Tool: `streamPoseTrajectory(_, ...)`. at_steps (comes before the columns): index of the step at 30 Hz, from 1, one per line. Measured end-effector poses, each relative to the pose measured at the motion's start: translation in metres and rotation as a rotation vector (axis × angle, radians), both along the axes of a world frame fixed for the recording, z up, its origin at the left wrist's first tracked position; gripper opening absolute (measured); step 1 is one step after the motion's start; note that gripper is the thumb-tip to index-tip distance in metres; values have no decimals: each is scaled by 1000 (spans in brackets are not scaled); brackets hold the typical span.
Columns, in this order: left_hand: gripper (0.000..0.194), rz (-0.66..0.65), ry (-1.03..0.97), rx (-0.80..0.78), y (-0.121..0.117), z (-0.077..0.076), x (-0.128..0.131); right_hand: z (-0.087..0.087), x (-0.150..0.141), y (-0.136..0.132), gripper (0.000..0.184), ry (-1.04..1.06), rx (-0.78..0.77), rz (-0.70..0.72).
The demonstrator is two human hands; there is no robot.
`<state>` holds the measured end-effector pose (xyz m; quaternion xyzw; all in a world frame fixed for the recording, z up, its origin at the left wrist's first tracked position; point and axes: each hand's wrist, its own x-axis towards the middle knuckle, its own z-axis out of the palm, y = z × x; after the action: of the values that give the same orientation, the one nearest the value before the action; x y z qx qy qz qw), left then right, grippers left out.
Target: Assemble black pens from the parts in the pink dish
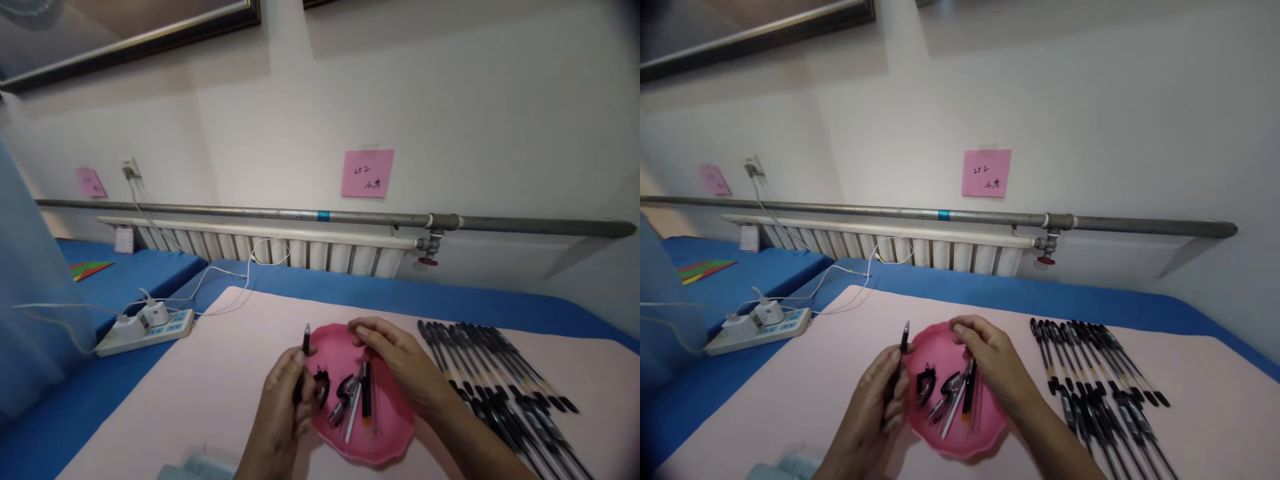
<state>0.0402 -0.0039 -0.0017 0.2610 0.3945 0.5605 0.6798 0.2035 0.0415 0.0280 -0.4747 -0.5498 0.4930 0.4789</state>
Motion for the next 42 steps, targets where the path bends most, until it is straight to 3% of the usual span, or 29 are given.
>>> streamPoseTrajectory(4, 31, 85, -121, -49, 5, 3, -12, -4, 18, 9, 15, -407, 113, 62)
streamPoseTrajectory(10, 25, 137, -211, -82, 12, 0, -18, -18, 27, 13, 24, -1032, 263, 227)
streamPoseTrajectory(16, 22, 93, -244, -107, 12, -2, -17, -28, 20, 8, 24, -1301, 380, 283)
streamPoseTrajectory(22, 21, 74, -247, -109, 13, -3, -15, -37, 18, 7, 27, -1343, 393, 281)
streamPoseTrajectory(30, 23, 58, -253, -114, 14, -7, -15, -35, 11, 2, 23, -1354, 353, 298)
streamPoseTrajectory(37, 18, 33, -299, -107, 15, -7, -15, -45, 9, 4, 19, -1318, 440, 298)
streamPoseTrajectory(40, 18, 58, -283, -86, 15, -7, -16, -40, 8, 3, 19, -1295, 464, 277)
streamPoseTrajectory(42, 18, 62, -264, -61, 15, -7, -16, -30, 7, 2, 21, -1175, 496, 228)
